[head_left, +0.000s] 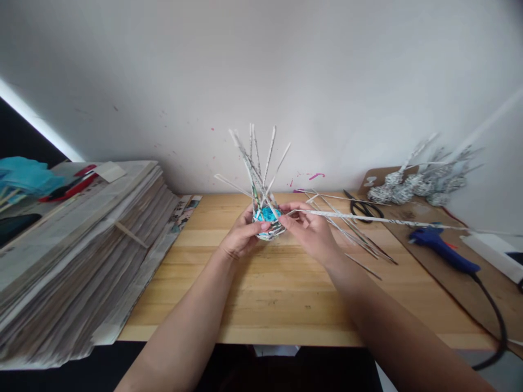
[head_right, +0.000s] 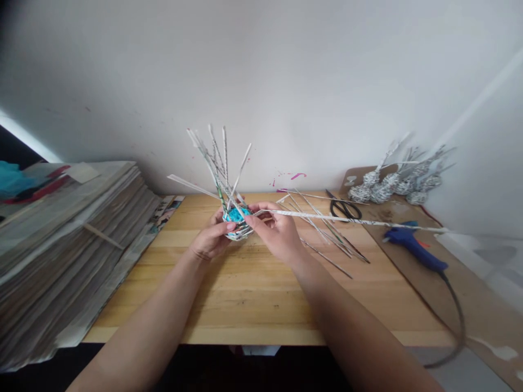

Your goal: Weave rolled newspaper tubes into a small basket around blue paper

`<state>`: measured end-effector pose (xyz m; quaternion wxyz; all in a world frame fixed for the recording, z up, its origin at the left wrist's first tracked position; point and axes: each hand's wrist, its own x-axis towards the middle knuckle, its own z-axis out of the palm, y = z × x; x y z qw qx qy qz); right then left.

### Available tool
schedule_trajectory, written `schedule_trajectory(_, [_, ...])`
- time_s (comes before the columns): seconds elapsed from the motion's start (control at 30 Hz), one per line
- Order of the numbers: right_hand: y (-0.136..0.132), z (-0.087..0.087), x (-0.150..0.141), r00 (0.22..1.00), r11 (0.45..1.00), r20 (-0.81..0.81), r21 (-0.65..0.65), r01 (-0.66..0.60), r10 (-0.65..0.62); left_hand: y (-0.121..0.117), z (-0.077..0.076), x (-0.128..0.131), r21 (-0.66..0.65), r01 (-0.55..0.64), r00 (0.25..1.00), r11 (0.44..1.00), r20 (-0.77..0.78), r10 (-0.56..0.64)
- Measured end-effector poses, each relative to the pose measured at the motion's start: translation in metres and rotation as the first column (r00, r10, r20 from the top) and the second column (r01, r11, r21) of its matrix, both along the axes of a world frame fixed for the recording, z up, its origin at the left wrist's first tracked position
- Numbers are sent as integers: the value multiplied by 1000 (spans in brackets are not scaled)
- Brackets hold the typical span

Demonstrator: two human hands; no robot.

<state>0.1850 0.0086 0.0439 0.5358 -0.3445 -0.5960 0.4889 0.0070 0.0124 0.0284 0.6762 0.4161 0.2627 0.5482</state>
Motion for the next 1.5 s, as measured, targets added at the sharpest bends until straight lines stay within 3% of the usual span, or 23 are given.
schedule_trajectory(0.43, [6,-12,-3,995,995,17,2,96,-96,0,0,8,-2,-25,1000,1000,-5,25])
schedule_trajectory(0.8, [0,-14,-9,976,975,87,116,189,-199,2,-8,10,57,-83,992,995,-89,88])
schedule_trajectory(0.97, [-8,-10,-8,977,969,104,184,164,-185,1,-3,9,-14,-111,994,994,-17,110])
schedule_trajectory(1.2, [-21,0,-10,908,853,170,442,277,-383,1,2,3,-59,-142,983,988,114,148])
schedule_trajectory(1.37, [-18,-1,-14,949,937,160,269,222,-271,1,3,1,8,-129,983,992,135,127])
schedule_trajectory(1.5, [-18,0,-17,969,959,87,187,211,-230,0,1,0,50,-102,990,994,104,96])
